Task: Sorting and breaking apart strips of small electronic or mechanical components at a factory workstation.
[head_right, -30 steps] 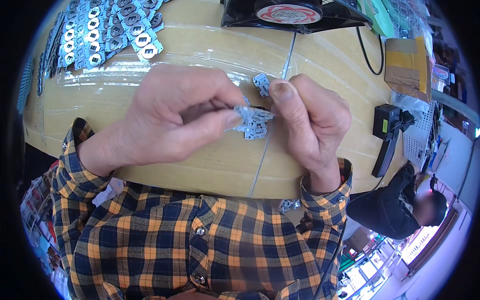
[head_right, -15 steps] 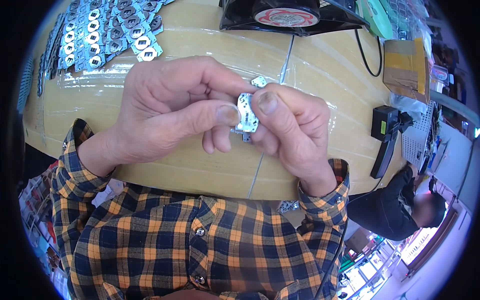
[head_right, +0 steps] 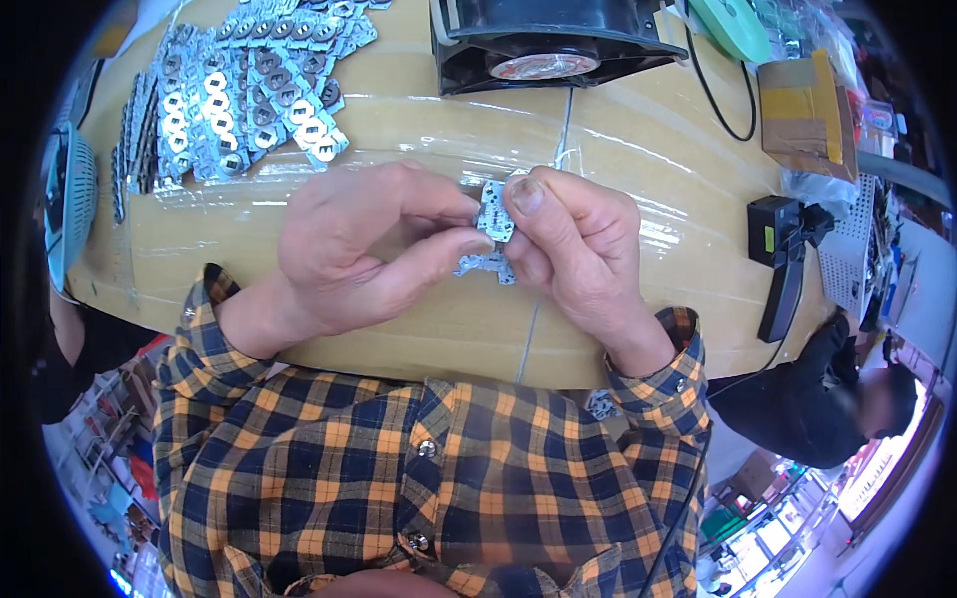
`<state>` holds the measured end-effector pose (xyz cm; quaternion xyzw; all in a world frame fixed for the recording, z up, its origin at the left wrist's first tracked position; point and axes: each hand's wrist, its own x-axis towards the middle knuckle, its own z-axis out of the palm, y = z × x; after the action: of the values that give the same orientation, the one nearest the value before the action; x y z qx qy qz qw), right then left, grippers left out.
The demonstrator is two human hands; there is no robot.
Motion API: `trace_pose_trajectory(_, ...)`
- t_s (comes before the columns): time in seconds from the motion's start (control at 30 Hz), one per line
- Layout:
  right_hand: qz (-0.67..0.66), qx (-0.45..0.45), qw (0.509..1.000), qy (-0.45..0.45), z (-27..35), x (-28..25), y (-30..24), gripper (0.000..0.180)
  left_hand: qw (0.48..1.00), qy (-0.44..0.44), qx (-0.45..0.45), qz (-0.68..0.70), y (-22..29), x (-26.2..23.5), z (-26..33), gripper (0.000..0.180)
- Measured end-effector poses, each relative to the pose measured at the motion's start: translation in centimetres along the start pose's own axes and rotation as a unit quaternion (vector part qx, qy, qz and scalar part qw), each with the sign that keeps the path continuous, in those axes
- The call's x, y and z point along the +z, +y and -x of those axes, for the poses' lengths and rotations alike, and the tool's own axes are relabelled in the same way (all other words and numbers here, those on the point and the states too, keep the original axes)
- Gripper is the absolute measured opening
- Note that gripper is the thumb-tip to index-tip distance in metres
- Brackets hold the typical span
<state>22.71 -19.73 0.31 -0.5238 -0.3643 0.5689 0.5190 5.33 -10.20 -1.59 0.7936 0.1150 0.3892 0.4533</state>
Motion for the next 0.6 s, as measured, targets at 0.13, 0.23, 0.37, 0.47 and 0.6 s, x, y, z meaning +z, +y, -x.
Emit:
trace_pose_trajectory(0.13,-0.011,0.018,1.000,0.013,0.0,0.0,0.0,0.037,0.998,0.029,-0.055,0.033,0.2,0.3,-0.2,0.020)
trace_pose_trajectory(0.23,0.016,0.019,1.000,0.017,0.0,-0.2,-0.2,0.036,0.999,-0.012,0.007,-0.045,0.2,-0.4,-0.5,0.022)
trace_pose_trajectory(0.37,0.178,-0.083,0.974,0.109,-0.6,-0.6,-0.1,0.031,0.996,-0.037,0.015,-0.075,0.1,-0.8,-0.2,0.024)
trace_pose_trajectory(0.47,0.289,-0.189,0.928,0.137,-0.8,-1.3,0.1,0.026,0.994,-0.049,0.039,-0.093,0.7,-2.3,-0.9,0.026)
trace_pose_trajectory(0.6,0.455,-0.304,0.837,-0.012,-0.8,0.7,0.5,0.015,0.971,0.095,-0.027,-0.219,0.9,-5.8,-1.7,0.021)
